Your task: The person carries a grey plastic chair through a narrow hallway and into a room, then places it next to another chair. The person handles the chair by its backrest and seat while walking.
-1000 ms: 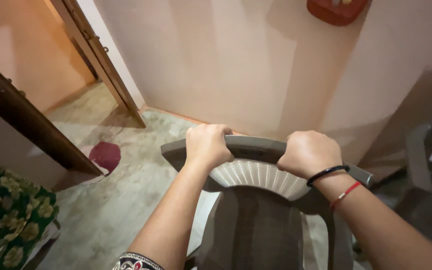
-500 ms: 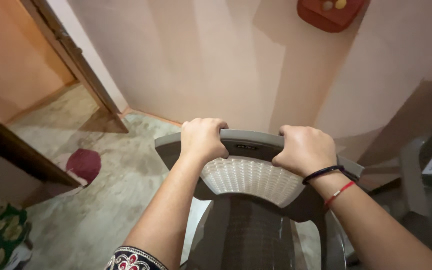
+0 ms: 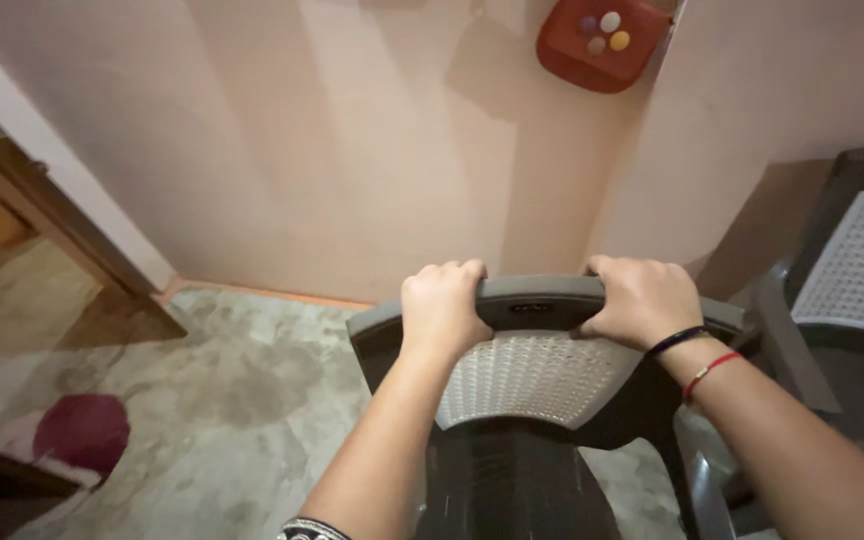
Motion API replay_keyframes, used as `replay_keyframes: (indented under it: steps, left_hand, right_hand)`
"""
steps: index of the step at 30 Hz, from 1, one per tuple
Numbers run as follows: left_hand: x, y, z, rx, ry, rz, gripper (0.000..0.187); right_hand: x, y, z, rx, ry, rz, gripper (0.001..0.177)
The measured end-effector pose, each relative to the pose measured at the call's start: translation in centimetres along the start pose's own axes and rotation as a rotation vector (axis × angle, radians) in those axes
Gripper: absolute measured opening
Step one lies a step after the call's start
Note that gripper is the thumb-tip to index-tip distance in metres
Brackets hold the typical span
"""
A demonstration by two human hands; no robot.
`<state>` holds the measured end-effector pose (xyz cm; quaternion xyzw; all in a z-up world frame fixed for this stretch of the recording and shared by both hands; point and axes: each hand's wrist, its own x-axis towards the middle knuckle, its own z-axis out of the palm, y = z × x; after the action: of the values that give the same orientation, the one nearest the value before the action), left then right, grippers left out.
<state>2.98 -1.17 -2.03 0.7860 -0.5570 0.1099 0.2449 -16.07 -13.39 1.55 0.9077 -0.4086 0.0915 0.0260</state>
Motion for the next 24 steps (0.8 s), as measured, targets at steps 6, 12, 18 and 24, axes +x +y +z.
replay_keyframes:
  steps: [6, 12, 18, 24]
  left_hand:
    - [1.7, -1.9, 1.7, -0.053, 0.075, 0.164, 0.063]
    - [2.9, -2.1, 2.5, -0.059, 0.055, 0.190, 0.065]
    - [4.0, -2.3, 3.4, -0.077, 0.060, 0.200, 0.065]
    - [5.9, -1.3, 5.0, -0.050, 0.067, 0.229, 0.066]
  right_hand:
    - [1.8, -0.8, 0.6, -0.099, 0.008, 0.160, 0.064]
    - [1.8, 0.2, 2.5, -0.205, 0.149, 0.189, 0.068]
    - [2.9, 1.1, 2.9, -0.238, 0.106, 0.221, 0.076]
    - [3.9, 3.1, 2.8, -0.233, 0.108, 0.251, 0.076]
